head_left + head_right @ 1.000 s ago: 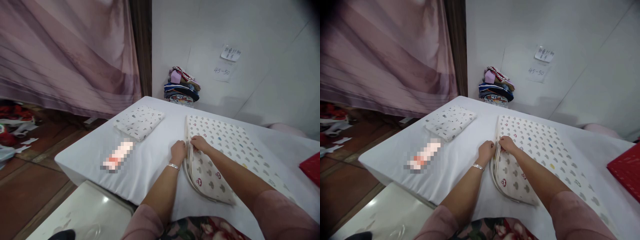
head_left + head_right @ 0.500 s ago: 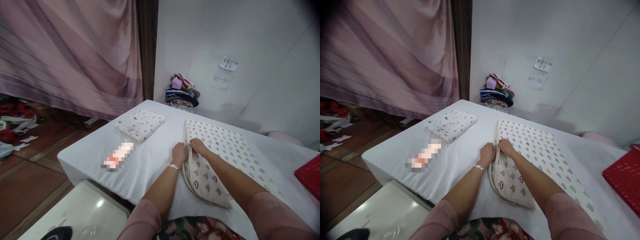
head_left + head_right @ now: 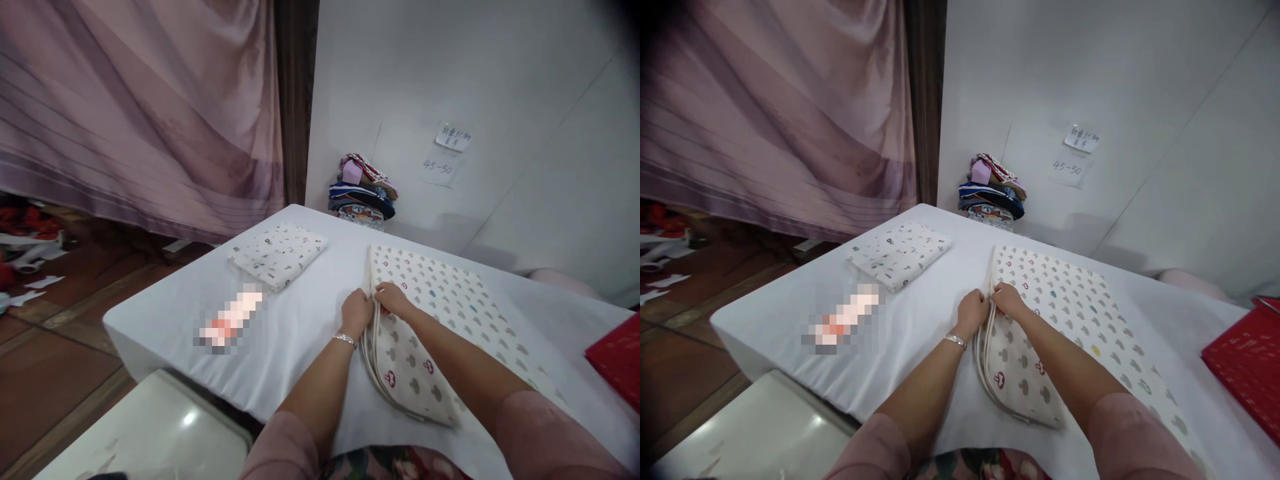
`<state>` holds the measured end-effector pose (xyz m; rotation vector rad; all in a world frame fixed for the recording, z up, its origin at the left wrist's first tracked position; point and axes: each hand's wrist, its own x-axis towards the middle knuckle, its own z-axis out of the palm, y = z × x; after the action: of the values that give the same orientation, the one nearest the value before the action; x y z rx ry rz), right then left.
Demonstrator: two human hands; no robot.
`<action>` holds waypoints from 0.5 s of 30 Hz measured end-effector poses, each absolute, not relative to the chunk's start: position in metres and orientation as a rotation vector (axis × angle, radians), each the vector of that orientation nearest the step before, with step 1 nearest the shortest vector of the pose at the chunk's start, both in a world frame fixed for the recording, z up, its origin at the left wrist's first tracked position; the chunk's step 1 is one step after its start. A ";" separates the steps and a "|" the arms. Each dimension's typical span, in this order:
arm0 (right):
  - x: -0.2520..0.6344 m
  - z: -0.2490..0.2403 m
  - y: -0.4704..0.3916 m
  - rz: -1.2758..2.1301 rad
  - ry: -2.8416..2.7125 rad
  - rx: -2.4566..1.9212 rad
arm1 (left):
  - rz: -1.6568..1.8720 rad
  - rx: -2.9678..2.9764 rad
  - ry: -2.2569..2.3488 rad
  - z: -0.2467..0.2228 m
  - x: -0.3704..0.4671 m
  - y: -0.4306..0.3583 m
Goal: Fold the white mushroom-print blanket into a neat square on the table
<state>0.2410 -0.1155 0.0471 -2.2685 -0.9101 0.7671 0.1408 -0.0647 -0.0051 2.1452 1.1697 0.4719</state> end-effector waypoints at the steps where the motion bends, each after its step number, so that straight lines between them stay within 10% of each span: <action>1: 0.240 0.047 -0.114 0.772 -0.910 -2.276 | 0.468 2.091 1.168 -0.005 0.141 -0.064; 15: 0.253 0.060 -0.109 0.699 -1.076 -2.476 | 0.462 2.010 1.158 0.001 0.139 -0.063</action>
<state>0.2534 -0.1094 0.0598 -2.4759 -1.0760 0.6991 0.1387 -0.0627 0.0014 2.0099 1.1583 0.4625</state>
